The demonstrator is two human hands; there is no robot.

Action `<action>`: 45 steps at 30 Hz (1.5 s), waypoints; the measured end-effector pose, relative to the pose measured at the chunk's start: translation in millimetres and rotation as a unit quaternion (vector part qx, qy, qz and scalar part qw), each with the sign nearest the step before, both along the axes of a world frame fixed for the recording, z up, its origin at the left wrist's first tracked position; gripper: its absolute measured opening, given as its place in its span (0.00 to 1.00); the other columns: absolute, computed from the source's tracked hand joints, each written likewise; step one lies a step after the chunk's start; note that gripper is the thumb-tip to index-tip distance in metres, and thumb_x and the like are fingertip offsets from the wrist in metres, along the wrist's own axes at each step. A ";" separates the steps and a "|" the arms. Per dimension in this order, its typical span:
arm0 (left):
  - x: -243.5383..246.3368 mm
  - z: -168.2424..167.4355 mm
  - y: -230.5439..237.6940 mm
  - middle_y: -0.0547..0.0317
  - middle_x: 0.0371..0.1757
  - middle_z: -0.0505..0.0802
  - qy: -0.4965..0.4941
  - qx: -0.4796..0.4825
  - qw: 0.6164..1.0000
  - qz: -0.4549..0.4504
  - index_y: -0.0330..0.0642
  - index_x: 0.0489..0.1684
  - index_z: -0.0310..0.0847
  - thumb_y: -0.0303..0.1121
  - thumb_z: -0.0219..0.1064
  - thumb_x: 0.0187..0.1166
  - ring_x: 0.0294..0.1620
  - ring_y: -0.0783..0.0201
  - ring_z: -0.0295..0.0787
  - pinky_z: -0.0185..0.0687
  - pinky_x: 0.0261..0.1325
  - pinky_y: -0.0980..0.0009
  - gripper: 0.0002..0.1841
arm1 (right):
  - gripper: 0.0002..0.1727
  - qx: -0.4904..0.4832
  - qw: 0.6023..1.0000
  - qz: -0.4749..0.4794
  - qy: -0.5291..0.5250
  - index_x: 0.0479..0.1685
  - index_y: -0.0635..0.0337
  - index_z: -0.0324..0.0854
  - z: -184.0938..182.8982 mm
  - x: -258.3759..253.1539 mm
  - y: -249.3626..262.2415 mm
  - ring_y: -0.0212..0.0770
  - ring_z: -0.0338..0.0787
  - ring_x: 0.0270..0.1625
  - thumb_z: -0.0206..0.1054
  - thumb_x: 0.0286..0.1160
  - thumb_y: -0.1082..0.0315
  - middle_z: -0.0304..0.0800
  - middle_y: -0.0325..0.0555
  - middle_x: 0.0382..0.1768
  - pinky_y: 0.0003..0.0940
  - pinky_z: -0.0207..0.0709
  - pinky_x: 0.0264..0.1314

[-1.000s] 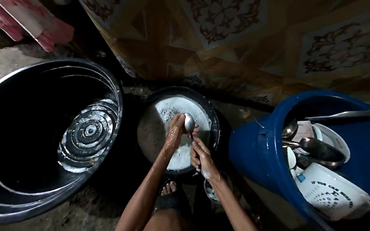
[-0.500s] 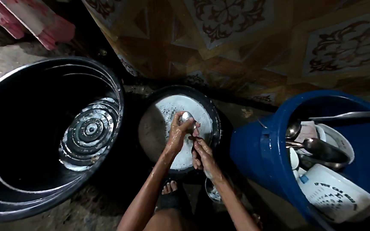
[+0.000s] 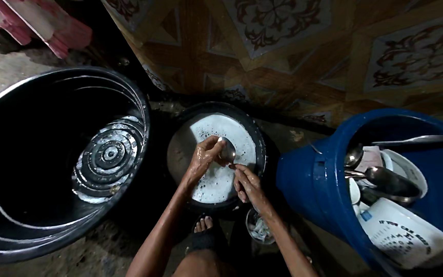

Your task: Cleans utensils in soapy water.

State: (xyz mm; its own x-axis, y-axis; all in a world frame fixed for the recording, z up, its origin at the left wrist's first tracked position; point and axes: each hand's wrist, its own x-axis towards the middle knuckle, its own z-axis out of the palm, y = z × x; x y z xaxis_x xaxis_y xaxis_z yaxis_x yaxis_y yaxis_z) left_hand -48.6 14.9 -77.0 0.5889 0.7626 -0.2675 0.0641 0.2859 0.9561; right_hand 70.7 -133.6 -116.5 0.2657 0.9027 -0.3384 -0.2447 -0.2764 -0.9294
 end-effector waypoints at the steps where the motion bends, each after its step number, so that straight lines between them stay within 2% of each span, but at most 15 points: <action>1: -2.6 4.9 2.9 0.63 0.26 0.89 0.013 -0.006 1.000 -0.013 0.31 0.42 0.80 0.25 0.57 0.88 0.22 0.73 0.88 0.90 0.33 0.76 0.08 | 0.22 0.000 1.000 0.008 -0.013 0.73 0.71 0.70 0.8 1.7 -0.9 0.19 0.68 0.12 0.46 0.90 0.66 0.73 0.27 0.19 0.15 0.64 0.13; 4: -7.1 13.0 10.6 0.62 0.20 0.89 0.044 -0.025 0.998 -0.041 0.34 0.33 0.79 0.23 0.57 0.87 0.18 0.72 0.88 0.89 0.29 0.76 0.10 | 0.21 0.000 0.999 0.024 -0.039 0.71 0.73 0.72 2.9 4.2 -2.3 0.18 0.68 0.13 0.47 0.90 0.68 0.74 0.26 0.19 0.14 0.64 0.14; 10: -13.6 13.2 19.9 0.59 0.16 0.88 0.101 -0.057 0.990 -0.085 0.37 0.27 0.77 0.25 0.55 0.87 0.14 0.68 0.87 0.87 0.23 0.74 0.14 | 0.19 0.017 0.997 0.032 -0.075 0.68 0.76 0.75 -0.3 2.1 -3.3 0.16 0.69 0.15 0.51 0.88 0.72 0.76 0.27 0.19 0.12 0.63 0.17; 15: -19.5 12.6 20.1 0.59 0.18 0.89 0.106 -0.062 0.988 -0.098 0.34 0.34 0.78 0.25 0.50 0.90 0.17 0.68 0.88 0.88 0.27 0.74 0.14 | 0.19 0.013 0.992 0.039 -0.119 0.66 0.78 0.77 2.0 3.6 -4.1 0.15 0.70 0.18 0.52 0.87 0.72 0.78 0.28 0.21 0.12 0.65 0.21; 19: -17.2 16.3 18.7 0.61 0.18 0.89 0.122 -0.044 0.987 -0.095 0.35 0.34 0.80 0.28 0.57 0.89 0.16 0.70 0.88 0.88 0.26 0.75 0.11 | 0.19 0.017 0.990 0.043 -0.134 0.65 0.78 0.78 2.7 5.3 -2.3 0.15 0.69 0.19 0.53 0.87 0.72 0.77 0.28 0.20 0.12 0.64 0.22; 26: -22.2 18.5 20.8 0.60 0.21 0.91 0.094 -0.039 0.987 -0.126 0.33 0.39 0.80 0.23 0.52 0.88 0.20 0.70 0.90 0.90 0.32 0.75 0.11 | 0.18 0.024 0.990 0.037 -0.136 0.64 0.78 0.78 4.5 7.1 -3.9 0.14 0.69 0.19 0.53 0.87 0.72 0.78 0.28 0.21 0.11 0.64 0.22; 31: -22.3 16.4 20.1 0.61 0.22 0.91 0.088 -0.025 0.988 -0.125 0.34 0.38 0.81 0.27 0.53 0.91 0.20 0.70 0.91 0.91 0.32 0.75 0.12 | 0.18 0.035 0.988 0.038 -0.142 0.64 0.77 0.79 2.9 6.8 -3.0 0.14 0.69 0.19 0.53 0.88 0.71 0.78 0.28 0.21 0.11 0.63 0.22; 36: -30.1 -9.0 20.0 0.58 0.30 0.95 -0.040 -0.051 0.991 -0.114 0.28 0.56 0.78 0.24 0.40 0.89 0.29 0.66 0.95 0.95 0.42 0.70 0.18 | 0.18 0.024 0.994 0.026 -0.106 0.66 0.76 0.77 0.3 7.3 -2.3 0.14 0.68 0.17 0.51 0.88 0.72 0.76 0.26 0.19 0.11 0.63 0.20; 38: -28.6 -25.9 16.5 0.57 0.32 0.95 -0.092 -0.082 0.989 -0.077 0.28 0.60 0.75 0.27 0.38 0.92 0.32 0.64 0.96 0.94 0.45 0.68 0.19 | 0.18 0.012 0.994 0.018 -0.104 0.66 0.75 0.77 -1.4 8.9 3.5 0.15 0.68 0.16 0.50 0.89 0.72 0.76 0.27 0.19 0.12 0.63 0.19; 39: -25.8 -36.0 14.4 0.57 0.32 0.95 -0.099 -0.096 0.989 -0.050 0.30 0.59 0.76 0.29 0.40 0.93 0.32 0.63 0.96 0.94 0.45 0.67 0.17 | 0.19 -0.005 0.992 0.021 -0.120 0.67 0.75 0.77 -3.7 10.1 8.7 0.16 0.68 0.17 0.50 0.90 0.71 0.76 0.29 0.20 0.13 0.63 0.19; 41: -18.4 -63.8 10.1 0.57 0.31 0.92 -0.066 -0.129 0.989 0.010 0.32 0.52 0.76 0.29 0.46 0.93 0.31 0.64 0.93 0.92 0.42 0.69 0.13 | 0.20 -0.060 0.980 0.034 -0.188 0.67 0.73 0.78 -18.0 9.9 24.9 0.24 0.72 0.21 0.50 0.92 0.67 0.81 0.39 0.25 0.20 0.68 0.25; 42: -15.4 -80.8 8.6 0.58 0.29 0.90 -0.028 -0.147 0.988 0.039 0.32 0.51 0.75 0.30 0.48 0.94 0.29 0.65 0.91 0.90 0.40 0.69 0.12 | 0.21 -0.096 0.970 0.050 -0.216 0.68 0.72 0.78 -26.1 7.4 35.6 0.31 0.78 0.28 0.50 0.93 0.65 0.85 0.47 0.34 0.27 0.74 0.34; 43: -12.9 -98.7 7.3 0.57 0.30 0.88 0.011 -0.160 0.985 0.066 0.30 0.53 0.75 0.31 0.49 0.94 0.28 0.65 0.89 0.89 0.39 0.69 0.12 | 0.22 -0.125 0.963 0.067 -0.228 0.70 0.72 0.77 -35.5 4.4 46.1 0.40 0.86 0.41 0.50 0.93 0.64 0.89 0.57 0.48 0.35 0.80 0.50; 44: -9.9 -114.9 5.0 0.57 0.30 0.88 0.045 -0.167 0.981 0.089 0.29 0.54 0.76 0.32 0.49 0.94 0.28 0.65 0.88 0.89 0.38 0.68 0.14 | 0.22 -0.143 0.960 0.074 -0.228 0.71 0.73 0.76 -44.4 1.2 55.1 0.47 0.89 0.55 0.50 0.93 0.64 0.88 0.63 0.58 0.41 0.79 0.63; 45: -6.4 -125.4 1.3 0.55 0.33 0.88 0.087 -0.162 0.977 0.105 0.28 0.58 0.75 0.34 0.48 0.95 0.29 0.66 0.88 0.89 0.38 0.68 0.16 | 0.22 -0.158 0.956 0.081 -0.235 0.71 0.72 0.77 -51.8 -1.0 61.6 0.51 0.88 0.63 0.51 0.92 0.64 0.87 0.65 0.63 0.45 0.76 0.71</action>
State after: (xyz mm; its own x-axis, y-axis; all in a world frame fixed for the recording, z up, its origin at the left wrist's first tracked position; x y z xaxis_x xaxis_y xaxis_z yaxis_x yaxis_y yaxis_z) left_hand -55.0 16.2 -202.4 0.3530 0.7200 -0.5975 0.1250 0.5966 0.7928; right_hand 69.6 -72.0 -168.3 0.3206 0.8170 -0.4793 0.2482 -0.5608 -0.7899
